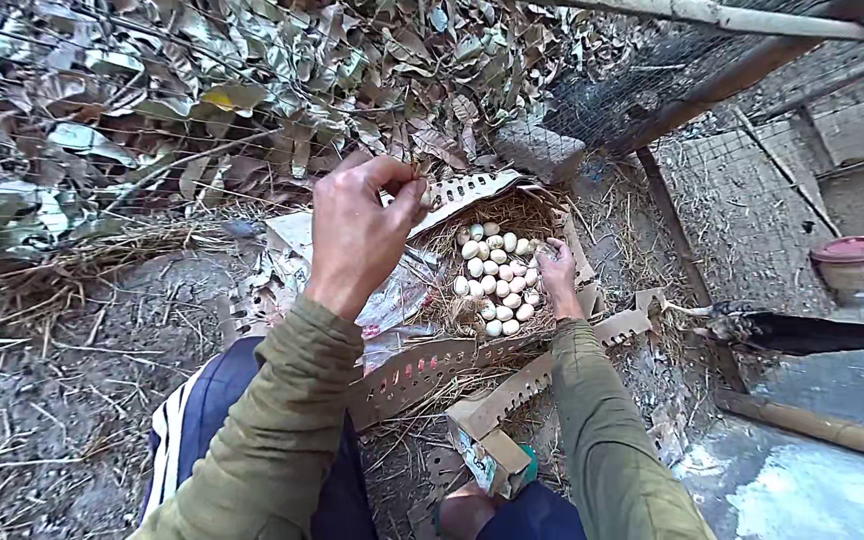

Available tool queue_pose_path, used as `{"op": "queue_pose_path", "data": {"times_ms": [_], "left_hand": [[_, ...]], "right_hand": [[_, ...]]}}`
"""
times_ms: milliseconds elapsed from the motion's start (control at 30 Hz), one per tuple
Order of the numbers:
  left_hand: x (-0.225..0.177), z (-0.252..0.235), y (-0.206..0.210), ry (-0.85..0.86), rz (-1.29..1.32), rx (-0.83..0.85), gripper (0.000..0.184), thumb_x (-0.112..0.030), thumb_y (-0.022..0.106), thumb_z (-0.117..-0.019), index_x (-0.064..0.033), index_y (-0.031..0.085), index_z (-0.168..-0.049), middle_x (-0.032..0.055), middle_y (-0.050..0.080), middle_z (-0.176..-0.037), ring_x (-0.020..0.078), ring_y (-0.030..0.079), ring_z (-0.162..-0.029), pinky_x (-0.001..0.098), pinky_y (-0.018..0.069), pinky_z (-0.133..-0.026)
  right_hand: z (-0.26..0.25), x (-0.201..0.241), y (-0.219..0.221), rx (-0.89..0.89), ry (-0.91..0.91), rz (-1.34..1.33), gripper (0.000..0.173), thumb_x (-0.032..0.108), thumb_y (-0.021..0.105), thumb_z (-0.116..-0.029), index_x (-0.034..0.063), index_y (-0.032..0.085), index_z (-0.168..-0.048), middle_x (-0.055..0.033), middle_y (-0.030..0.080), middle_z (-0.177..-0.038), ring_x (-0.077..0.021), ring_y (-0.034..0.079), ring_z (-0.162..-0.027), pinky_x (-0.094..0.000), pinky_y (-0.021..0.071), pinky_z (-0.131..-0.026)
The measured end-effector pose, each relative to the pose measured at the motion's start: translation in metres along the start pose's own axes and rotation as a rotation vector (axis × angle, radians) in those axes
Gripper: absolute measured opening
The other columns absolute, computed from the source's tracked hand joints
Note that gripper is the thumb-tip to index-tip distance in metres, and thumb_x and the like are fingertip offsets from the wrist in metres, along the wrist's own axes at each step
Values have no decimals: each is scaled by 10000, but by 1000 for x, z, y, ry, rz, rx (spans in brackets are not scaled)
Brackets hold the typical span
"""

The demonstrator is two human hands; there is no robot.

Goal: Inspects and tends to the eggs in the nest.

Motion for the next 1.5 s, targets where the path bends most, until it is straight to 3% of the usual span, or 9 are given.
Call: {"op": "queue_pose_path", "data": {"times_ms": [133, 300, 533, 800, 933, 1100, 1267, 1500], "left_hand": [[-2, 1, 5, 17, -2, 12, 183, -269, 660, -982, -120, 765, -1010, 31, 695, -959, 92, 628, -817, 296, 504, -750], [-3, 2, 8, 7, -22, 18, 185, -270, 661, -981, -116, 760, -1009, 35, 680, -957, 98, 596, -801, 308, 477, -734], [-7, 6, 9, 22, -56, 9, 188, -283, 659, -981, -123, 756, -997, 31, 674, -957, 87, 585, -761, 295, 473, -701], [-8, 10, 8, -3, -82, 18, 192, -288, 663, -981, -126, 760, -1018, 38, 669, -975, 100, 592, -771, 307, 483, -705], [-9, 10, 8, -2, -81, 18, 200, -290, 663, -983, -119, 759, -1024, 50, 678, -993, 112, 607, -794, 321, 495, -722], [-9, 12, 6, 28, -85, 9, 203, -285, 655, -984, -110, 751, -1019, 58, 676, -991, 111, 610, -793, 318, 498, -731], [-9, 13, 5, 28, -102, 3, 204, -287, 659, -981, -108, 752, -1009, 53, 668, -963, 107, 597, -770, 318, 487, -714], [-14, 17, 3, 50, -135, -6, 196, -274, 655, -982, -106, 752, -1009, 42, 676, -963, 94, 580, -762, 300, 468, -700]], "right_hand": [[-6, -16, -5, 30, 33, 93, 486, 125, 704, -952, 84, 554, -1412, -236, 626, -1325, -410, 619, -1172, -616, 494, -959], [-8, -23, 9, 82, -16, 190, 448, 105, 739, -917, 102, 611, -1346, -243, 659, -1240, -440, 641, -1106, -659, 512, -900], [-19, -27, 35, 136, -61, 313, 423, 148, 731, -934, 74, 611, -1333, -266, 638, -1273, -477, 606, -1174, -705, 473, -954], [-21, -20, 47, 213, -200, 366, 311, 59, 659, -953, 43, 663, -1264, -237, 618, -1340, -442, 579, -1251, -667, 451, -1029], [-24, -29, 42, 201, -163, 380, 318, 78, 612, -973, 42, 651, -1287, -258, 624, -1314, -467, 581, -1234, -687, 452, -1008], [-24, -37, 35, 169, -115, 313, 396, 148, 676, -959, 45, 603, -1334, -260, 648, -1245, -454, 621, -1154, -668, 489, -953], [-29, -38, 43, 181, -135, 376, 504, 272, 689, -941, 89, 579, -1398, -267, 579, -1369, -469, 544, -1275, -687, 439, -1018], [-44, -35, 67, 203, -96, 517, 530, 213, 703, -937, 106, 558, -1435, -277, 505, -1450, -475, 496, -1337, -680, 445, -1030]]}}
Point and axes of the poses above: each hand's wrist, its own z-axis away from the middle knuckle, its own y-axis out of the palm, x = y × z, the point moved 9 cm from there along -z, towards the middle knuckle
